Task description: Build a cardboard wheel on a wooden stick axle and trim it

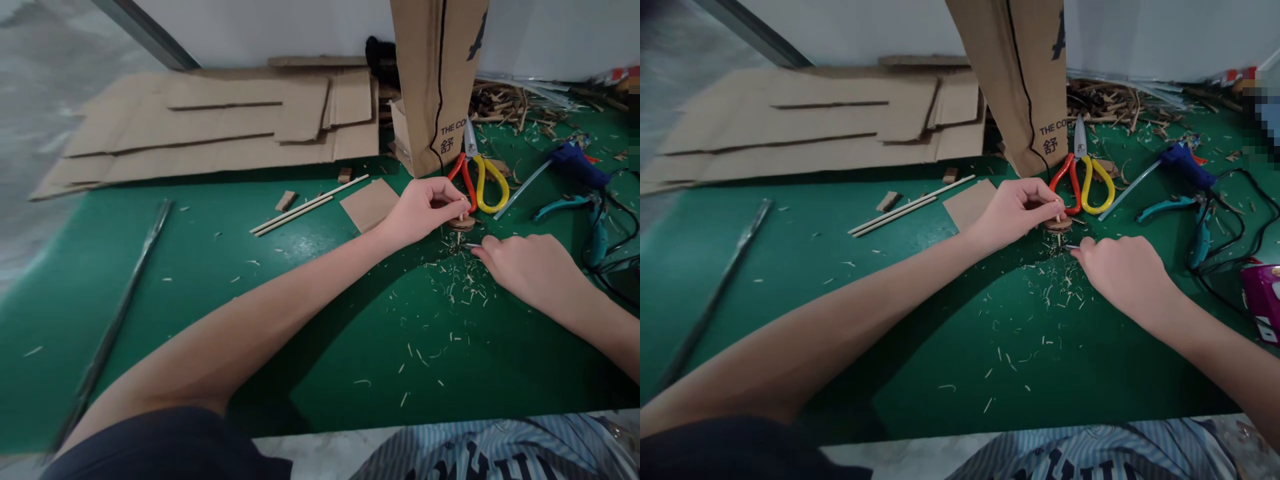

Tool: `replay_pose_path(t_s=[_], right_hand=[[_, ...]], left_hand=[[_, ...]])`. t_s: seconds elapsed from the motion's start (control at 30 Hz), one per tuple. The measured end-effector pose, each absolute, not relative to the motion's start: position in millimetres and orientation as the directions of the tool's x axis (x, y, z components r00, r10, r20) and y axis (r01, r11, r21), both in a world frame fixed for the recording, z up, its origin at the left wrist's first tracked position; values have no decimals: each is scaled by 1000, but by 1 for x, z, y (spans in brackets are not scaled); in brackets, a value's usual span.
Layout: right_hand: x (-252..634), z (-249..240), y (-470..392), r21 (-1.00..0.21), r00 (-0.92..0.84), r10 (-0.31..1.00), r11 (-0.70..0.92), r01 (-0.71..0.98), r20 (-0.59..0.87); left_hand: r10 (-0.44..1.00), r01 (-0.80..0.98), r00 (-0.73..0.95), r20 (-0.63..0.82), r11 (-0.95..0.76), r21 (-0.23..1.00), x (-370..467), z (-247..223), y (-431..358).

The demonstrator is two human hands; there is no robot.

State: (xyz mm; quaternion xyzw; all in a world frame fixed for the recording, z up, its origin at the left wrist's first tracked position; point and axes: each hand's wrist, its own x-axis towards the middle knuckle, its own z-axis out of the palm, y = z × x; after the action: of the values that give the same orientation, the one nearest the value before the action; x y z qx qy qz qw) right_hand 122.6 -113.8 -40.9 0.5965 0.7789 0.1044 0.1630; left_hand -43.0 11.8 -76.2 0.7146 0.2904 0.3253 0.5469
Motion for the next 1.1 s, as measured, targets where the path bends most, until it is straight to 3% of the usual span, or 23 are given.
replay_pose_path(t_s=[0.33,0.53,0.87,1.1], right_hand=[[125,-41,-109,345,-212,977,202,916,-9],[128,-46,-106,351,-211,977,208,913,-30],[121,-44,-109,331,-234,957,280,901,-174],[124,-46,-108,335,-194,977,211,918,-85]], left_hand=[[777,100,611,151,-265,959,-42,-78,15],[771,96,606,196,-315,944,-42,-80,15],[789,50,595,151,-224,973,-41,-74,12],[783,34,597,177,-246,969,-40,-78,15]])
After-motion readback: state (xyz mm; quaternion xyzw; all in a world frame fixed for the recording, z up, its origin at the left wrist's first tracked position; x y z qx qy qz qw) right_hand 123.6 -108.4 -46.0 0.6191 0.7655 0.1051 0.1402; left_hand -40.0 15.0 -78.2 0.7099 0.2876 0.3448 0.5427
